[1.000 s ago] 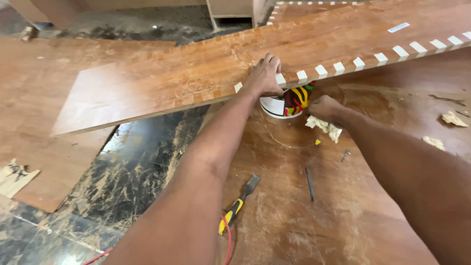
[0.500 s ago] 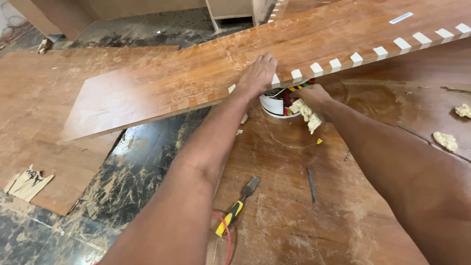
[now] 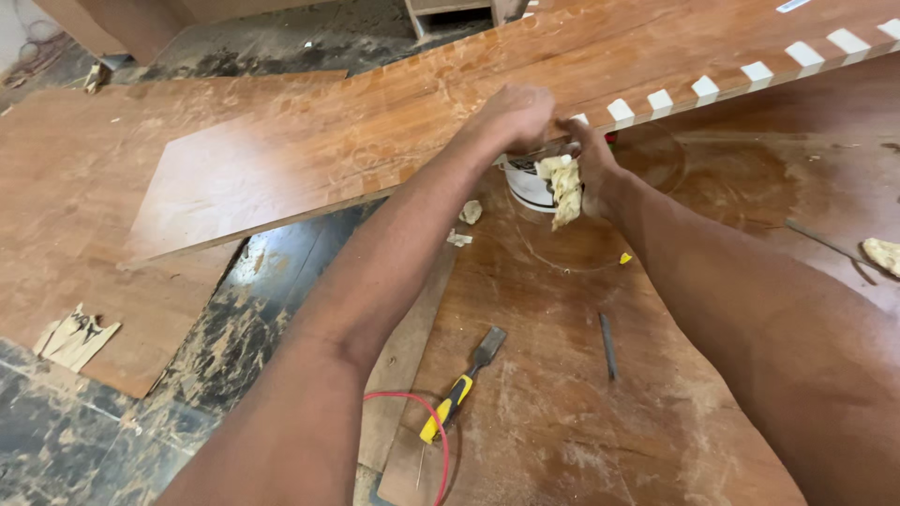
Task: The person applies putty to the edge of a wooden board by hand, smoothing it into the gaps between small white blocks. The person works along the length of the board, repeatedly pressing and smoothing the putty.
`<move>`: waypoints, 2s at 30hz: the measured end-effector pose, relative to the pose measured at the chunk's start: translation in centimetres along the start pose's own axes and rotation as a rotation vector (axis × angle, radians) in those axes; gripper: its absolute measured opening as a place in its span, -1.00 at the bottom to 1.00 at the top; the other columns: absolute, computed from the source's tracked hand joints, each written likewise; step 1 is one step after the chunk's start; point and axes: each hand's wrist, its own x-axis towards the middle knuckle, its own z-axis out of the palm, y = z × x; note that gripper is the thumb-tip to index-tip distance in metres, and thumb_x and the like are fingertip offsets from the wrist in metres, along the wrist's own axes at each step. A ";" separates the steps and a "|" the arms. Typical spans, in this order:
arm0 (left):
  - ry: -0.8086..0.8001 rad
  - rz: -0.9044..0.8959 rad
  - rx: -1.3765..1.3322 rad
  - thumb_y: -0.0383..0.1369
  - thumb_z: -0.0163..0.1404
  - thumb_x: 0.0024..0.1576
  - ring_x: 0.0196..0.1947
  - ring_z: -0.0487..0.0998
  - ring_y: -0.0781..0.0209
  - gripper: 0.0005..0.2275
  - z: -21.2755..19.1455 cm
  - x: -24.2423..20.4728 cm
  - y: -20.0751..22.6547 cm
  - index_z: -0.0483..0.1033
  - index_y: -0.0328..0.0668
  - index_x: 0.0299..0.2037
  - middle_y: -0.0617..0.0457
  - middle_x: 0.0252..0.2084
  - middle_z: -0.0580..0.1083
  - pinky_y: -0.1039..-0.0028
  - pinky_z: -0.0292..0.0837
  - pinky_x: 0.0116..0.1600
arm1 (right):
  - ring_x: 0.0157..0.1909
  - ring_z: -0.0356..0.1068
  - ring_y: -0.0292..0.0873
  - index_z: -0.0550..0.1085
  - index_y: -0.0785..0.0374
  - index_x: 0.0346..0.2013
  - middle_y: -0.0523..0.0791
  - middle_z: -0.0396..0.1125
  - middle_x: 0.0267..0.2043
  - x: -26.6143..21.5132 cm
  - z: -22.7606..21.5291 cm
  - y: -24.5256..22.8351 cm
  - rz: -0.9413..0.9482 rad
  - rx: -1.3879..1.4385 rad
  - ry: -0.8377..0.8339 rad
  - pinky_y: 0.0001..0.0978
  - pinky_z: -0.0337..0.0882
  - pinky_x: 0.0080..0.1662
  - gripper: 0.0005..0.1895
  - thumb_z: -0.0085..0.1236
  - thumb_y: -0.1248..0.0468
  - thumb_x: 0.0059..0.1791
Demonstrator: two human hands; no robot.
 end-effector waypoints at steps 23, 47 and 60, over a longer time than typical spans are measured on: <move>0.274 0.092 0.010 -0.13 0.42 -0.25 0.05 0.45 -0.09 -0.29 4.0 -4.6 -6.3 0.38 -0.01 0.14 -0.02 0.09 0.35 0.15 0.50 0.01 | -0.15 0.54 -0.20 0.60 0.30 -0.05 -0.06 0.54 -0.08 0.5 -2.7 0.5 -0.174 -0.267 -0.100 -0.22 0.54 -0.14 -0.65 0.37 0.30 -0.11; 0.671 0.212 -0.158 -0.29 0.38 -0.29 0.05 0.47 0.08 -0.66 7.2 -4.4 -7.1 0.57 -0.07 -0.33 0.10 0.06 0.37 0.39 0.62 -0.12 | -0.32 0.44 -0.12 0.59 0.29 -0.23 -0.01 0.48 -0.27 3.6 -6.3 6.6 -0.069 -0.452 0.427 -0.19 0.45 -0.29 -0.88 0.15 0.35 -0.01; 0.498 0.215 -0.281 -0.20 0.28 -0.24 -0.27 0.51 0.17 -0.71 7.1 -3.2 -9.1 0.59 -0.12 -0.36 0.07 -0.29 0.47 0.34 0.51 -0.20 | -0.61 0.27 -0.19 0.51 0.12 -0.32 -0.10 0.34 -0.56 1.1 -0.5 3.3 -0.080 -0.284 0.054 -0.32 0.27 -0.50 -0.66 -0.08 -0.03 0.05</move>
